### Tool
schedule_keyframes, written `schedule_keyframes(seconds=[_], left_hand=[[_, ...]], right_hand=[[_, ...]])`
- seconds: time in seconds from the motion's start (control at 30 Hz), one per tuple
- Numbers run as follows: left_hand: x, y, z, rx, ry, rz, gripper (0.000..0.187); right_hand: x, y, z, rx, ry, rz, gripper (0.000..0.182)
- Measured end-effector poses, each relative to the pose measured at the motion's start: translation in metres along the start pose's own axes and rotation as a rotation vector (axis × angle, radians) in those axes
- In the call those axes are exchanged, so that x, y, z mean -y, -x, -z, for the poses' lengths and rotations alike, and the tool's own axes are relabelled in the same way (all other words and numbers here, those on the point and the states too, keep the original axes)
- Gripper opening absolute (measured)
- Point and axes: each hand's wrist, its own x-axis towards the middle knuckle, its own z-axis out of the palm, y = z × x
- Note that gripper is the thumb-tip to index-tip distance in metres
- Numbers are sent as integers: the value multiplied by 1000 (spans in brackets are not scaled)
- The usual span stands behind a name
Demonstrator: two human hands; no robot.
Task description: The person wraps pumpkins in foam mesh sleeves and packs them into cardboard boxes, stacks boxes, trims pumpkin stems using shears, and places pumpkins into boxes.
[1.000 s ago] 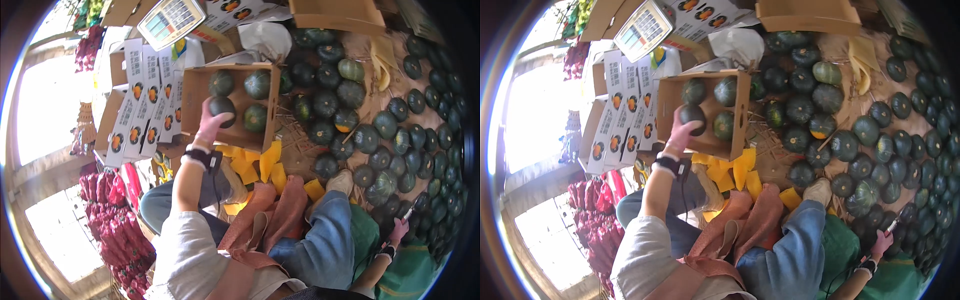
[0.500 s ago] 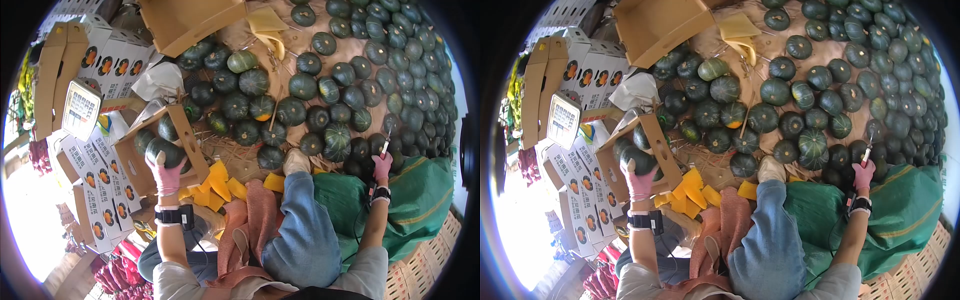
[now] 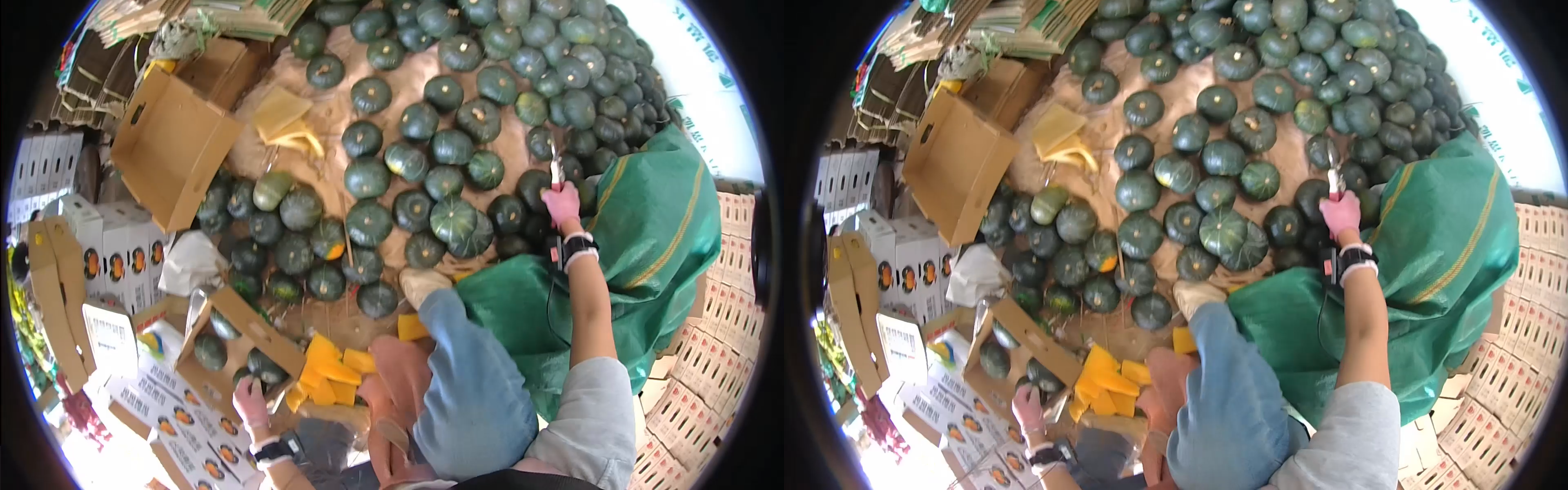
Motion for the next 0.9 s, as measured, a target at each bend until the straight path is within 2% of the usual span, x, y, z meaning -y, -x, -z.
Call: schedule_keyframes(seconds=[0.03,0.07,0.13,0.17,0.2,0.27,0.33,0.4,0.47,0.5,0.6,0.63,0.7,0.73,0.77,0.8,0.87,0.9], left_hand=[[-6,9,9,-34,-135,-1,27],[-18,17,3,-275,-219,-91,26],[-68,26,3,-464,-144,-80,28],[-74,25,-1,-482,-147,-138,31],[-92,25,-5,-466,-116,-161,32],[-141,22,-13,-418,-56,-211,33],[-177,-1,-31,-385,-170,-482,35],[-216,-38,-58,-214,18,-588,42],[-272,-71,-77,-113,-13,-750,50],[-294,-89,-91,-103,-8,-786,55],[-350,-141,-122,-34,125,-808,68],[-356,-160,-135,83,158,-741,75],[-361,-182,-153,102,219,-707,75],[-363,-188,-157,85,212,-669,76],[-362,-194,-159,50,175,-629,76],[-364,-196,-158,104,151,-547,80],[-360,-197,-169,71,182,-544,80],[-362,-195,-173,126,280,-539,80]], right_hand=[[14,3,2,-29,148,23,33],[14,5,-3,-110,234,74,38],[18,14,-7,-191,332,335,44],[23,19,-7,-167,287,406,48],[31,27,-4,-182,203,490,42],[37,29,-1,18,25,447,38],[54,40,4,60,-70,395,31],[57,37,-7,34,-145,493,29],[61,29,-15,134,-128,416,28],[61,23,-20,111,-145,458,27],[81,3,-18,150,-265,342,25],[84,-9,-17,215,-420,230,22],[91,-37,-18,349,-729,-4,17],[100,-49,-22,289,-976,-53,16],[105,-61,-18,326,-1093,-62,16],[109,-72,-15,366,-1212,-74,16],[112,-95,-16,496,-1469,-193,19],[113,-102,-18,537,-1557,-173,19]])
